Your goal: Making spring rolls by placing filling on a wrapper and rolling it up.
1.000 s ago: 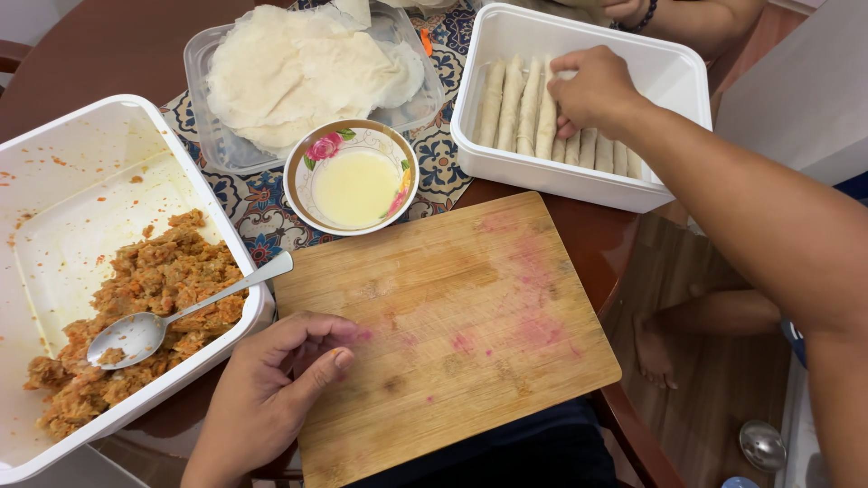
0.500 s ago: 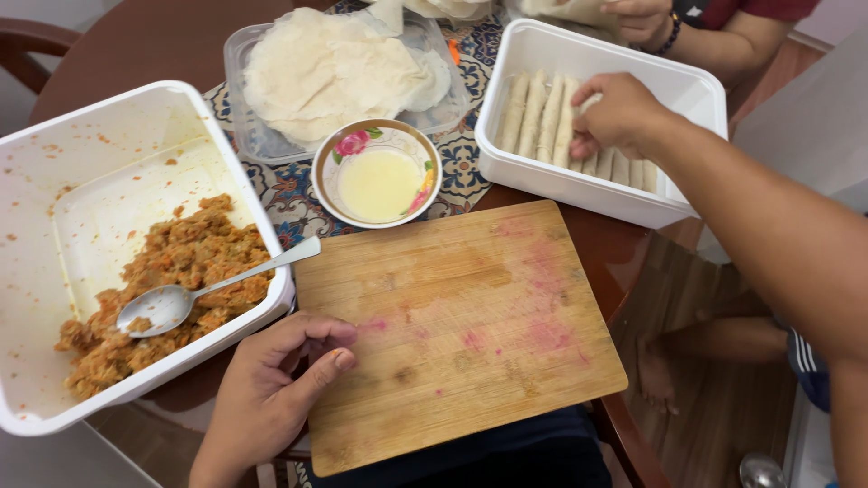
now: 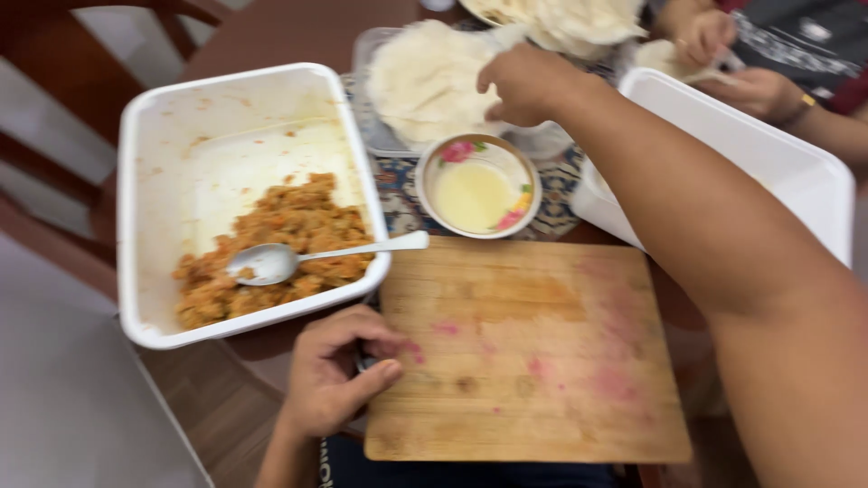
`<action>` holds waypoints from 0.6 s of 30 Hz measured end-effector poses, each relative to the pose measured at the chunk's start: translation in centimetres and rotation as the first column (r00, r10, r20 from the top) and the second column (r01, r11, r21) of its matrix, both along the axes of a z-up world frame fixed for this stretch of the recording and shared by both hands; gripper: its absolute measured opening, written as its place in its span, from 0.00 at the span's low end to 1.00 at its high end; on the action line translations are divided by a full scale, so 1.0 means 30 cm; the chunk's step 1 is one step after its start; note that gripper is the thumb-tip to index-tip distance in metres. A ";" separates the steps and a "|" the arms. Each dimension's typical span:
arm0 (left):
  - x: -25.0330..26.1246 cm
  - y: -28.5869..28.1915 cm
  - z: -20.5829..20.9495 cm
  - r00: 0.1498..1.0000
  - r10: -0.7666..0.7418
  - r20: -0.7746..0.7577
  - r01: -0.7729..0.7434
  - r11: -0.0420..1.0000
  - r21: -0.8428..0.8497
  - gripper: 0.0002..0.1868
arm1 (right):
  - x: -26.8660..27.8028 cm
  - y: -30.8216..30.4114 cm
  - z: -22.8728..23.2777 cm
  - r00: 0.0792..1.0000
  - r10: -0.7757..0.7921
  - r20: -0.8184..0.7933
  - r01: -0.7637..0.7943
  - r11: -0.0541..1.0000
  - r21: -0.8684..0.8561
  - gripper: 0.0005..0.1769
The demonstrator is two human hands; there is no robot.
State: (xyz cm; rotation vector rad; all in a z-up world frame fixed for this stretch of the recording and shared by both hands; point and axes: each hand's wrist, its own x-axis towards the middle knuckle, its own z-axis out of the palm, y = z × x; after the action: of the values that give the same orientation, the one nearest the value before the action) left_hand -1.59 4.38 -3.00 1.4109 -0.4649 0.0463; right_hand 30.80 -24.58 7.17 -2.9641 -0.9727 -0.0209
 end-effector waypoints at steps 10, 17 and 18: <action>0.009 0.003 0.033 0.997 -0.006 -0.083 0.012 0.997 0.075 0.09 | 0.212 -0.045 -0.051 0.982 -0.135 -0.135 0.137 0.991 0.008 0.13; 0.012 0.006 0.034 0.997 -0.030 -0.073 0.039 0.992 0.116 0.08 | 0.406 -0.205 -0.080 0.974 -0.223 -0.025 0.222 0.939 0.263 0.11; 0.011 0.005 0.033 0.998 -0.028 -0.065 0.035 0.993 0.110 0.08 | 0.488 -0.249 -0.108 0.946 -0.275 0.172 0.202 0.914 0.351 0.14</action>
State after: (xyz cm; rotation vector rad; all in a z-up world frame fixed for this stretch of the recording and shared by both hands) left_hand -1.27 4.54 -2.01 1.5089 -0.4424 -0.0502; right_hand 45.46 -32.04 3.93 -2.7806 -0.5412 -0.4756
